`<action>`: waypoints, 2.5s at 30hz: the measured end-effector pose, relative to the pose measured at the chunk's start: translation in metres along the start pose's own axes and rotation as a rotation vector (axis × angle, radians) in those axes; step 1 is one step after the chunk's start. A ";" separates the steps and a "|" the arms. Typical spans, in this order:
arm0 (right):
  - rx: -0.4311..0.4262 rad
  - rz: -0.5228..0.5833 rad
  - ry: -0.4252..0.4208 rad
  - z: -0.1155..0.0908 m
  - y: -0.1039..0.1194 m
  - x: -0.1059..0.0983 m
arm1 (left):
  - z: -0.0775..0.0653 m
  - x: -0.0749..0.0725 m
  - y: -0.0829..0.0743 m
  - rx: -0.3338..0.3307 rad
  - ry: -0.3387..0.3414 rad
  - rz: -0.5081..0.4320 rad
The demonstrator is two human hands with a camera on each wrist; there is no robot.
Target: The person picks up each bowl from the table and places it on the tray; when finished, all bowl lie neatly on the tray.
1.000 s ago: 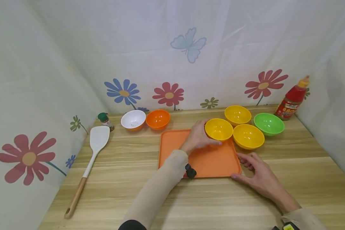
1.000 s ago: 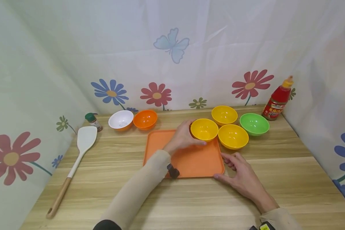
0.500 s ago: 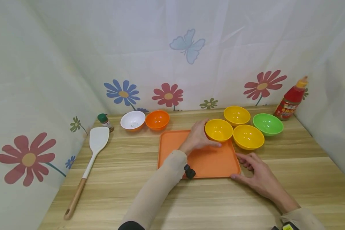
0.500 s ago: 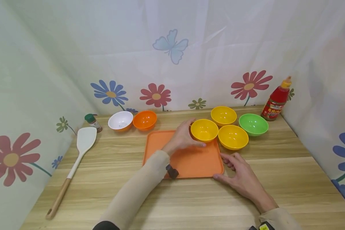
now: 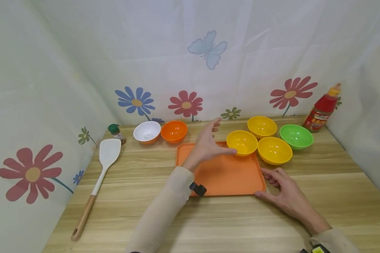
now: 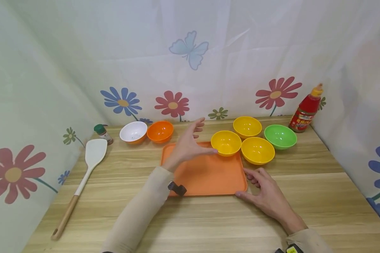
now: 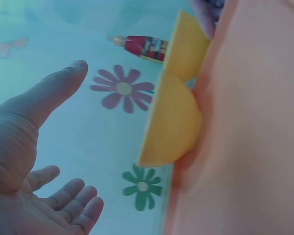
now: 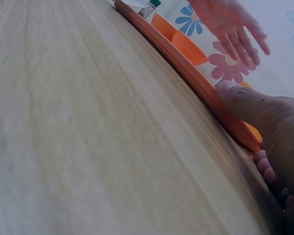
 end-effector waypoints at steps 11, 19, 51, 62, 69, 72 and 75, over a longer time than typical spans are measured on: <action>-0.019 0.013 -0.016 -0.001 0.000 0.000 | -0.026 -0.053 -0.014 0.157 -0.140 -0.069; -0.004 0.016 -0.002 -0.001 -0.001 0.001 | -0.046 -0.092 -0.007 0.258 -0.269 -0.042; 0.041 0.004 0.032 0.001 0.002 -0.002 | -0.062 -0.208 0.112 0.006 -0.544 0.007; 0.041 0.000 0.035 0.001 0.002 -0.003 | -0.058 -0.210 0.155 -0.066 -0.505 0.047; 0.040 0.001 0.034 0.000 0.001 -0.001 | -0.057 -0.206 0.178 -0.137 -0.484 0.032; 0.042 0.004 0.037 0.000 0.001 -0.001 | -0.055 -0.204 0.185 -0.152 -0.480 0.048; 0.043 0.002 0.036 0.001 0.000 -0.001 | -0.054 -0.204 0.191 -0.164 -0.474 0.028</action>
Point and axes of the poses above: each hand's wrist, its own z-axis towards the middle knuckle, its own x-axis out of the palm, y = z × x, the point moved 1 cm from there along z, towards the middle knuckle, and after that the axes turned 2 degrees about x, right-handed, at the moved point
